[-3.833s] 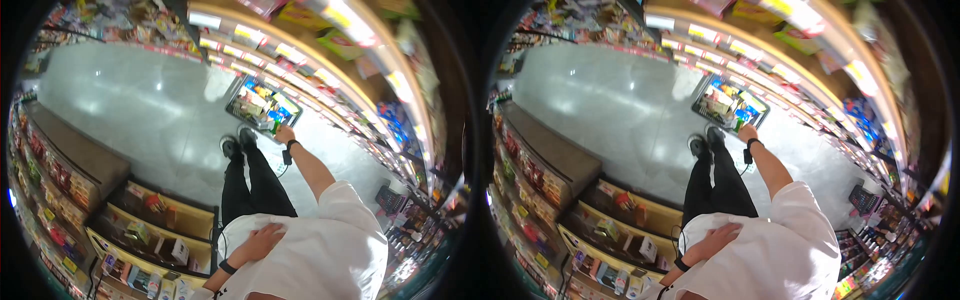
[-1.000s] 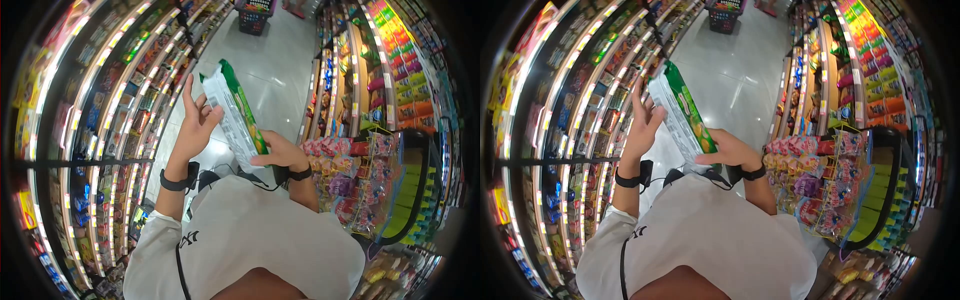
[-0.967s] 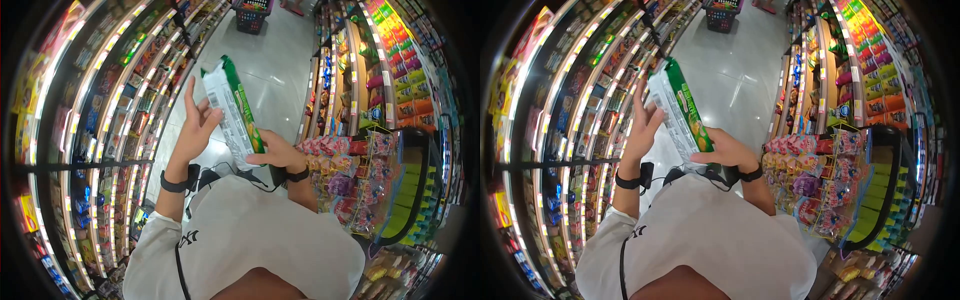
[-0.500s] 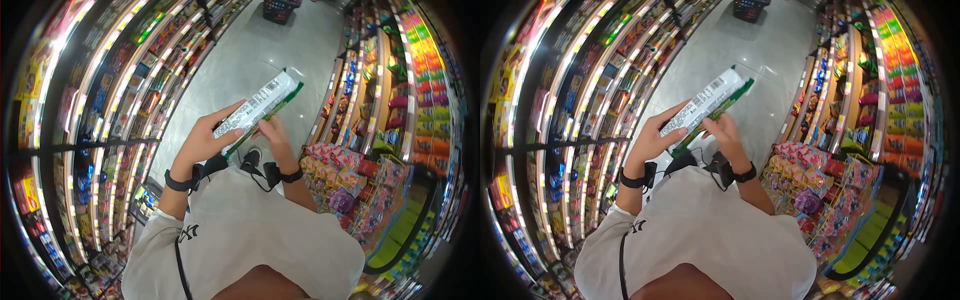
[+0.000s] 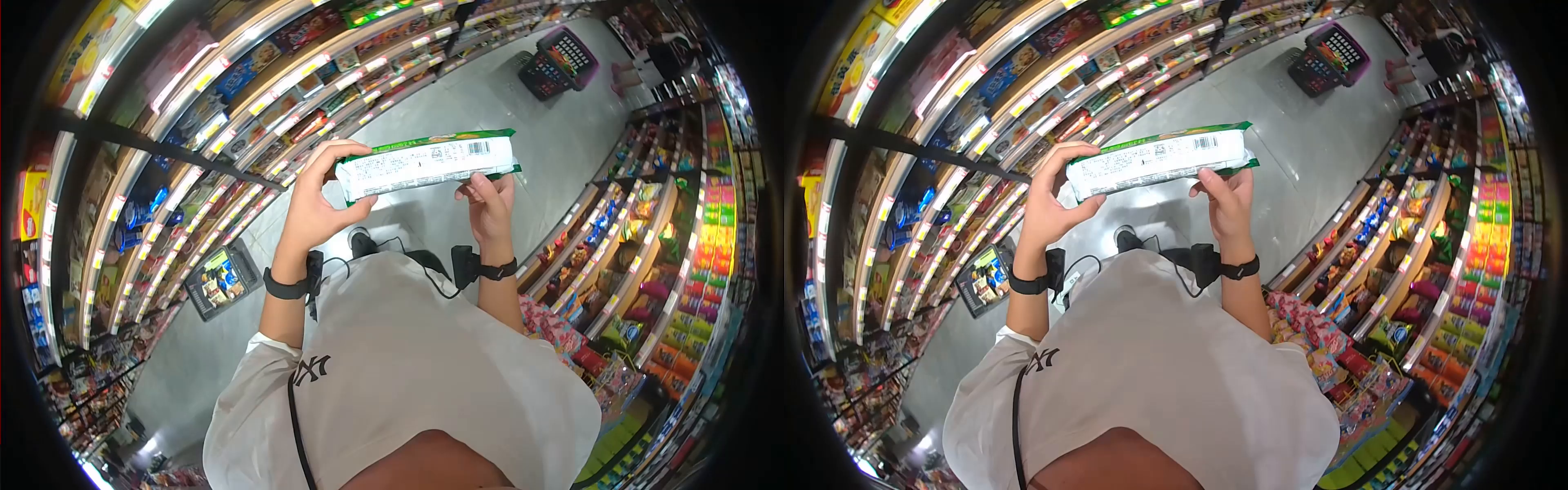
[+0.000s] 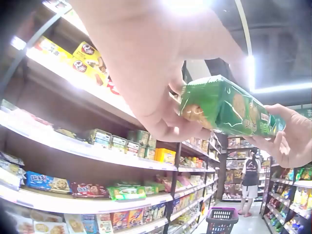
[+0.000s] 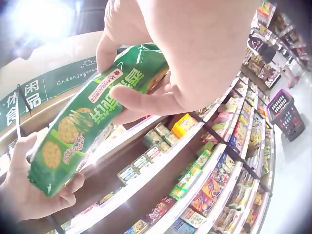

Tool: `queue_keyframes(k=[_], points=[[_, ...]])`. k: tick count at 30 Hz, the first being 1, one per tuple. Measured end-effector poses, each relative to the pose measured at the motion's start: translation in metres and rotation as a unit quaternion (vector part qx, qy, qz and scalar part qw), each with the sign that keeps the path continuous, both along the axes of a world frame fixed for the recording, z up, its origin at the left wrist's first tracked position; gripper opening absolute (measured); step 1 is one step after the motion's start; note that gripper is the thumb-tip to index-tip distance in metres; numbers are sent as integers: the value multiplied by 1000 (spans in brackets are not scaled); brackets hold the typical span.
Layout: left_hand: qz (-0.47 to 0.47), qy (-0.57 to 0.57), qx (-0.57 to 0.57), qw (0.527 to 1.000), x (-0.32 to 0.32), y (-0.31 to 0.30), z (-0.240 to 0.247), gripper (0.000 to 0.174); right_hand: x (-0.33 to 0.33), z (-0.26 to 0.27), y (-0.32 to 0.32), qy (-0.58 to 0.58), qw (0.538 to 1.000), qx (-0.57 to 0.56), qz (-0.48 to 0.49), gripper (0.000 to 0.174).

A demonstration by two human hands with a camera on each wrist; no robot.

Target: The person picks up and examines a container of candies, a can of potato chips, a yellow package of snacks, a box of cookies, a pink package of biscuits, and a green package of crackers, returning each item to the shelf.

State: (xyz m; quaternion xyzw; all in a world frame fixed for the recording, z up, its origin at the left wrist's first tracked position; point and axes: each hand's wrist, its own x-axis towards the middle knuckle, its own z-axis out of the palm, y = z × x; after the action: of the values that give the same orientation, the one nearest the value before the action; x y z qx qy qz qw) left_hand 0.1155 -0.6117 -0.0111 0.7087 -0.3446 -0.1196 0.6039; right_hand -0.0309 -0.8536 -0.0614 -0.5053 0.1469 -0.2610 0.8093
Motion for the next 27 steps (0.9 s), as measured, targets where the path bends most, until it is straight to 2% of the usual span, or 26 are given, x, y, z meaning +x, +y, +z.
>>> queue_keyframes(k=[5,8,11,12,13,14,15,16,17,19,22,23,25,27], points=[[45,20,11,999,28,8,-9,54,37,-4,0,17,996,72,41,42],[45,32,-6,998,38,-7,-13,54,52,-7,-12,34,998,48,32,43],[32,41,40,998,51,-28,-18,61,62,-20,-40,3,992,121,24,49],[70,70,25,995,53,-45,-21,59,68,-16,-46,-14,998,60,-5,53],[96,30,122,987,57,-57,-22,76,74,-10,-47,-31,999,-2,-35,57],[103,74,100,987,59,-73,-39,83,77,-7,-50,-47,995,-63,-66,62],[107,118,78,984,61,-90,-55,90,75,-20,-56,-14,990,-96,-104,69],[59,213,69,973,65,-107,-50,86,81,-6,-67,-39,966,-244,-73,64],[6,364,22,931,70,-123,-40,71,86,12,-82,-62,918,-388,-43,61],[-119,488,-47,864,73,-165,-21,68,88,25,-117,-68,849,-519,67,57],[-116,242,45,962,73,-225,-26,65,85,31,-152,-4,852,-506,132,58],[-153,332,45,930,72,-240,-22,66,84,26,-172,-24,855,-500,136,57],[-148,331,11,932,73,-271,-21,69,85,14,-211,-64,857,-489,151,55],[-145,316,-1,938,75,-291,-22,72,83,11,-232,-51,878,-456,137,48]])
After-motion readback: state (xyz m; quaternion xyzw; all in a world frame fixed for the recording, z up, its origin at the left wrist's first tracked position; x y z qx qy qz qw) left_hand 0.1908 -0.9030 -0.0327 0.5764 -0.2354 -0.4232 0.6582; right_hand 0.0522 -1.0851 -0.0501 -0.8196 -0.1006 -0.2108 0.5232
